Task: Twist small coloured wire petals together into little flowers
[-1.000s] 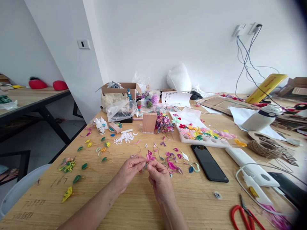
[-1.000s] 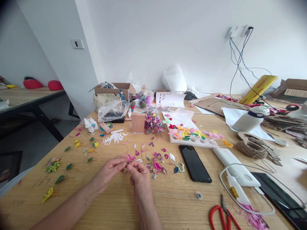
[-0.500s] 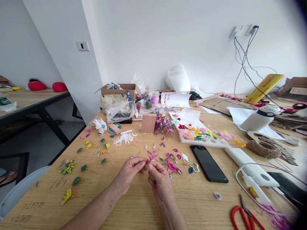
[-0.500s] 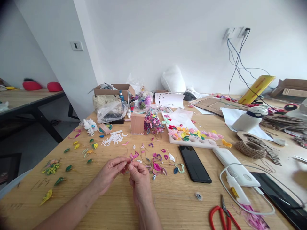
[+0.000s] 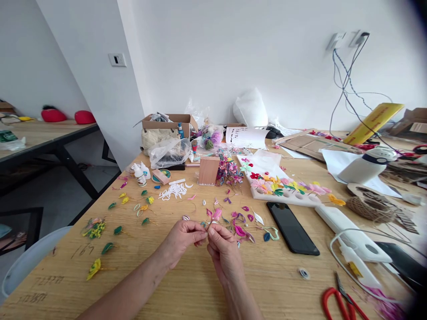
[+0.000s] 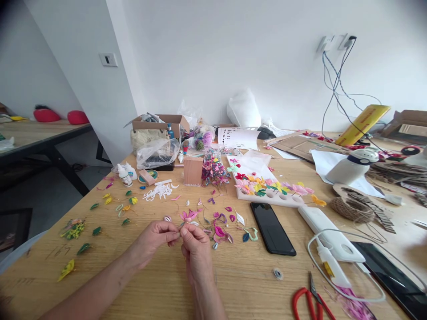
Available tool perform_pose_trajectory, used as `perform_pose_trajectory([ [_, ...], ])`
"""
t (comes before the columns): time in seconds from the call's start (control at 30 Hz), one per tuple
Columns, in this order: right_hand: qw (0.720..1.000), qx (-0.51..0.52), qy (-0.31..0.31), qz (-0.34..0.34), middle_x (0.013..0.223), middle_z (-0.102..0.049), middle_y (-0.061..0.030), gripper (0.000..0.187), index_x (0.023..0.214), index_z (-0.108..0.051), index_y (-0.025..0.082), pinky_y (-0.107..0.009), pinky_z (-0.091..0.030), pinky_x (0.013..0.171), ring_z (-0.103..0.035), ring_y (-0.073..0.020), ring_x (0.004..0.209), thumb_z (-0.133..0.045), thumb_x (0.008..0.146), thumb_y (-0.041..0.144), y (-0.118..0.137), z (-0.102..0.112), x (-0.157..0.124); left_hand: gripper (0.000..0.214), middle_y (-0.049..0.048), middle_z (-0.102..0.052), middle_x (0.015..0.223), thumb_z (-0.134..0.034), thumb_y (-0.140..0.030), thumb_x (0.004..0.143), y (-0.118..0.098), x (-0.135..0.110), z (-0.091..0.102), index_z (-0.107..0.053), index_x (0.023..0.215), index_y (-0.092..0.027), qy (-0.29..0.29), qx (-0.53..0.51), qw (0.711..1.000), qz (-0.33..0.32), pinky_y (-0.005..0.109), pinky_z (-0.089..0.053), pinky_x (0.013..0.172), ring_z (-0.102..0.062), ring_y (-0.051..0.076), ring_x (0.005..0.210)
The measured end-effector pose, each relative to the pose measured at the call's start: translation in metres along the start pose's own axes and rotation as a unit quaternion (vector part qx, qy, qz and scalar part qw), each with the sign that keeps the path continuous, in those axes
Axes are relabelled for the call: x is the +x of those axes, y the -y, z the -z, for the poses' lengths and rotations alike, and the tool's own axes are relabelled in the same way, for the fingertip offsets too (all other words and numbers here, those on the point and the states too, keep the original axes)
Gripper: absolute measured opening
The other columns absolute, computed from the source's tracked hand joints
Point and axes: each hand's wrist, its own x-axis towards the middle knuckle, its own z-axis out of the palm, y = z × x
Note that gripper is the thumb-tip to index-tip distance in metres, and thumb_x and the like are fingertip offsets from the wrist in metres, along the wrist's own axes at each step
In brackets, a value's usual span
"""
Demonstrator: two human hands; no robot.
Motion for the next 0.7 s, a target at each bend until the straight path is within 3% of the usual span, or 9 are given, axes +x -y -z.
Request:
perform_pose_trajectory([
  [0.23, 0.999, 0.016, 0.028, -0.019, 0.041, -0.023, 0.0117, 0.018, 0.064, -0.059, 0.015, -0.016, -0.007, 0.034, -0.010, -0.0016, 0.037, -0.071, 0.060, 0.028, 0.002, -0.002, -0.002, 0.016, -0.0040, -0.049, 0.052, -0.071, -0.023, 0.059, 0.009, -0.004, -0.002, -0.059, 0.057, -0.013, -0.012, -0.141, 0.988, 0.053, 0.020, -0.030, 0.053, -0.040, 0.007, 0.051],
  [0.5, 0.999, -0.042, 0.013, -0.004, 0.044, -0.035, 0.0095, 0.025, 0.058, -0.052, 0.015, -0.017, -0.008, 0.034, -0.015, -0.0012, 0.036, -0.072, 0.058, 0.030, 0.004, -0.004, -0.002, 0.021, -0.0055, -0.044, 0.048, -0.068, -0.024, 0.060, 0.013, -0.001, -0.011, -0.053, 0.051, -0.014, -0.082, -0.027, 0.996, -0.020, 0.021, -0.029, 0.052, -0.037, 0.008, 0.051],
  [0.57, 0.999, -0.053, 0.001, 0.001, 0.044, -0.036, 0.0093, 0.026, 0.057, -0.052, 0.015, -0.018, -0.008, 0.035, -0.015, -0.0013, 0.036, -0.072, 0.057, 0.031, 0.003, -0.003, -0.001, 0.018, -0.0047, -0.048, 0.051, -0.070, -0.023, 0.058, 0.010, 0.000, -0.008, -0.055, 0.054, -0.014, -0.063, -0.012, 0.998, -0.028, 0.021, -0.031, 0.054, -0.040, 0.009, 0.053],
  [0.7, 0.997, -0.078, -0.010, 0.021, 0.045, -0.038, 0.0084, 0.023, 0.059, -0.054, 0.015, -0.019, -0.008, 0.036, -0.017, -0.0019, 0.036, -0.071, 0.059, 0.031, 0.002, -0.001, -0.001, 0.023, 0.0009, -0.058, 0.069, -0.069, -0.026, 0.061, 0.001, -0.002, 0.001, -0.065, 0.080, -0.015, -0.011, -0.020, 1.000, -0.015, 0.023, -0.034, 0.058, -0.047, 0.013, 0.065],
])
